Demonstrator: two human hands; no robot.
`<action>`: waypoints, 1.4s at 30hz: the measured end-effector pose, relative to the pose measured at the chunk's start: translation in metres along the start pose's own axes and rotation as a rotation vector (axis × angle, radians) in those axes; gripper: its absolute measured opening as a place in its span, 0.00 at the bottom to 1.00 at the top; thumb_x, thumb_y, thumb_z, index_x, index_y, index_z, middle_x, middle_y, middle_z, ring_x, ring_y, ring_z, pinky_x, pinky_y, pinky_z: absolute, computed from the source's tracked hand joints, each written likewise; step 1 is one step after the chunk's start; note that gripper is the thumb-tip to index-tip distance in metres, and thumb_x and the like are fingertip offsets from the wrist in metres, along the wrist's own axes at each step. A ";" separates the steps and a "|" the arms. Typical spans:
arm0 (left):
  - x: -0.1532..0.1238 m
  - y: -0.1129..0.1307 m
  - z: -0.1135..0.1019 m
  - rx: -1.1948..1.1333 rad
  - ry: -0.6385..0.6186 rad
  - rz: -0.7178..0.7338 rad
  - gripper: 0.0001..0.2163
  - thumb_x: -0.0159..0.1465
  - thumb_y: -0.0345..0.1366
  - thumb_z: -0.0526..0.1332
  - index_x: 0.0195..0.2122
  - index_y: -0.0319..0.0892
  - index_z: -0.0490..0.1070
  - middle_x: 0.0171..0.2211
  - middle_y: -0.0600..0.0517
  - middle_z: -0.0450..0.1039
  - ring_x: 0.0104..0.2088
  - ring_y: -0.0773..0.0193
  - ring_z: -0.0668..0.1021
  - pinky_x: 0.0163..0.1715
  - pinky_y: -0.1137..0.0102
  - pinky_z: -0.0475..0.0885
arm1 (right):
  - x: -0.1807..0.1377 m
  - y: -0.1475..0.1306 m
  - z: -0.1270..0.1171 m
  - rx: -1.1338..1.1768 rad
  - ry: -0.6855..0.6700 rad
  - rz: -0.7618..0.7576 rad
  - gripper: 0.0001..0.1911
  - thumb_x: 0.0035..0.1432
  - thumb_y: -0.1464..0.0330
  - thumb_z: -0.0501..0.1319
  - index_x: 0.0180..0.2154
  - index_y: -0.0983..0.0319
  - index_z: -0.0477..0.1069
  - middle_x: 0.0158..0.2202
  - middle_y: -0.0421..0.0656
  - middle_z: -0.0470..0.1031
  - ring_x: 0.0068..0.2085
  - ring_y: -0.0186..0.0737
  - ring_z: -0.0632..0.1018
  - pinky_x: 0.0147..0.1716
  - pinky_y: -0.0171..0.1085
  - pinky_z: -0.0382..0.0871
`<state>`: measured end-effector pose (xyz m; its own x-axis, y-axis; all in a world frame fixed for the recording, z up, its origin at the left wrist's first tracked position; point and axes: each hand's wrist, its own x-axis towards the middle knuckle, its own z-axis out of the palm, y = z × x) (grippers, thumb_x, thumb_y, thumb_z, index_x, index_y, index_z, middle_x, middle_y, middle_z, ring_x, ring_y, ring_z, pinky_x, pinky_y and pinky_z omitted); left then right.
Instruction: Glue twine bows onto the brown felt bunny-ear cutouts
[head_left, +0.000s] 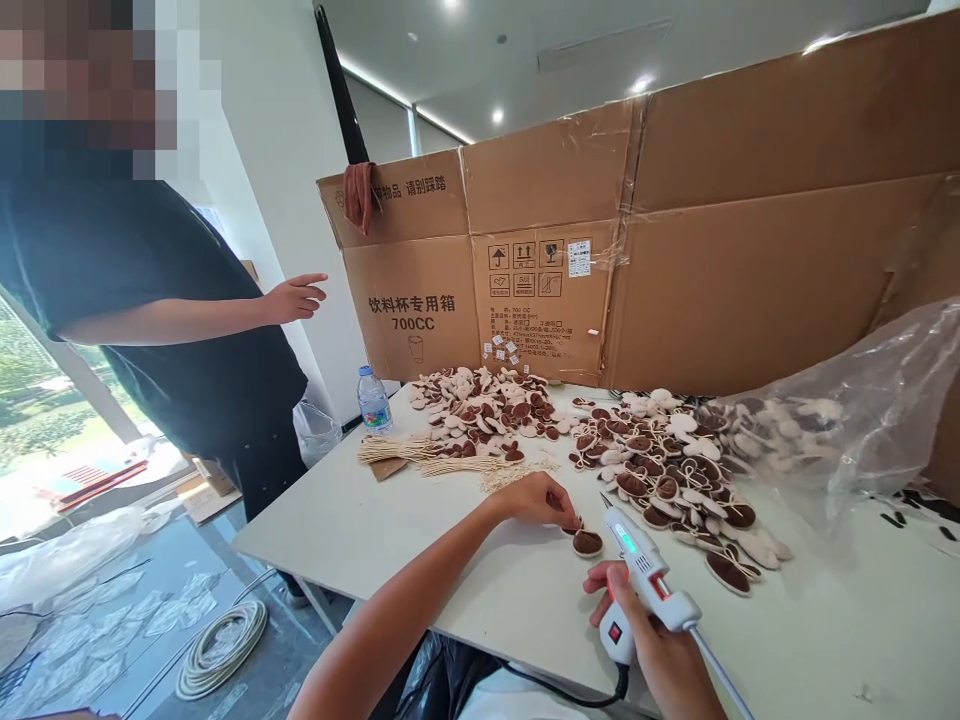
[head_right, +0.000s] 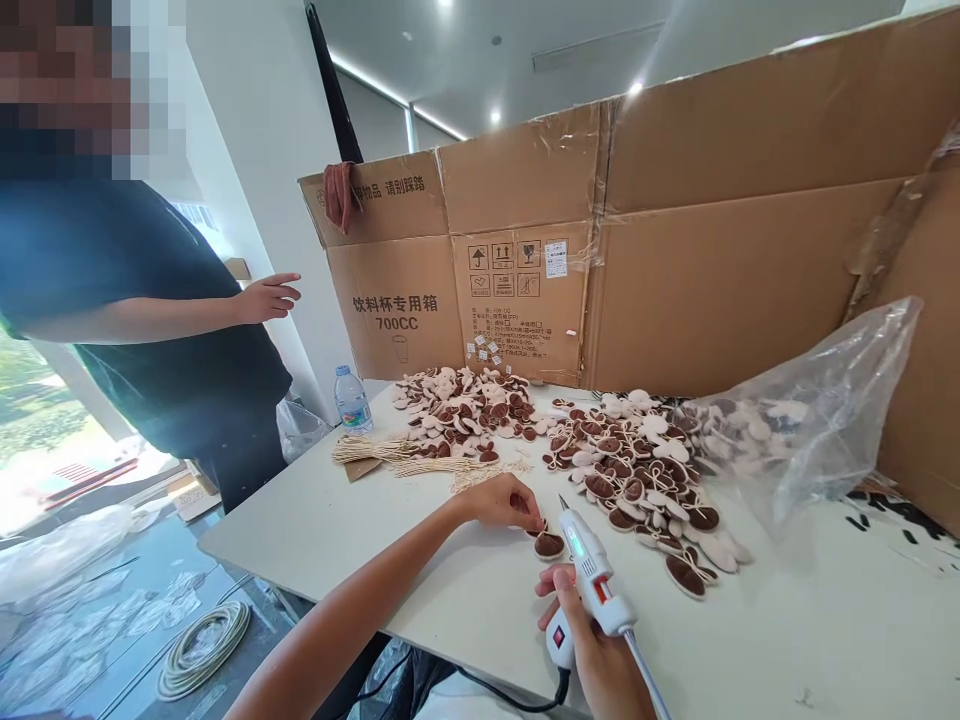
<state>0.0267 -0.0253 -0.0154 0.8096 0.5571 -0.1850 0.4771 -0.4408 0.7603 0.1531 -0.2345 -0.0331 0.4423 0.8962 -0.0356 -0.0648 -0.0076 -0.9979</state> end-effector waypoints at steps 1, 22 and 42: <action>0.001 -0.001 0.000 0.008 0.005 0.001 0.16 0.56 0.50 0.70 0.38 0.43 0.83 0.34 0.53 0.82 0.34 0.65 0.79 0.31 0.74 0.68 | 0.000 0.000 0.000 0.007 0.002 -0.006 0.31 0.53 0.37 0.62 0.33 0.60 0.77 0.27 0.44 0.81 0.22 0.39 0.76 0.22 0.37 0.69; -0.006 0.011 -0.005 0.118 0.013 0.086 0.20 0.62 0.55 0.65 0.40 0.43 0.82 0.34 0.51 0.81 0.32 0.67 0.76 0.31 0.74 0.66 | 0.004 0.008 -0.004 0.007 -0.006 -0.022 0.32 0.55 0.37 0.60 0.35 0.59 0.78 0.30 0.45 0.82 0.25 0.40 0.76 0.23 0.37 0.68; -0.007 0.021 0.012 0.440 0.184 0.372 0.18 0.56 0.48 0.71 0.43 0.46 0.74 0.39 0.52 0.77 0.39 0.60 0.77 0.39 0.70 0.65 | -0.003 -0.008 -0.005 0.027 -0.012 -0.038 0.28 0.60 0.40 0.59 0.35 0.58 0.75 0.27 0.41 0.75 0.28 0.41 0.74 0.25 0.34 0.68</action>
<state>0.0350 -0.0467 -0.0059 0.8956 0.4048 0.1844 0.3015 -0.8572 0.4174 0.1567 -0.2395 -0.0256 0.4339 0.9010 0.0036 -0.0725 0.0389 -0.9966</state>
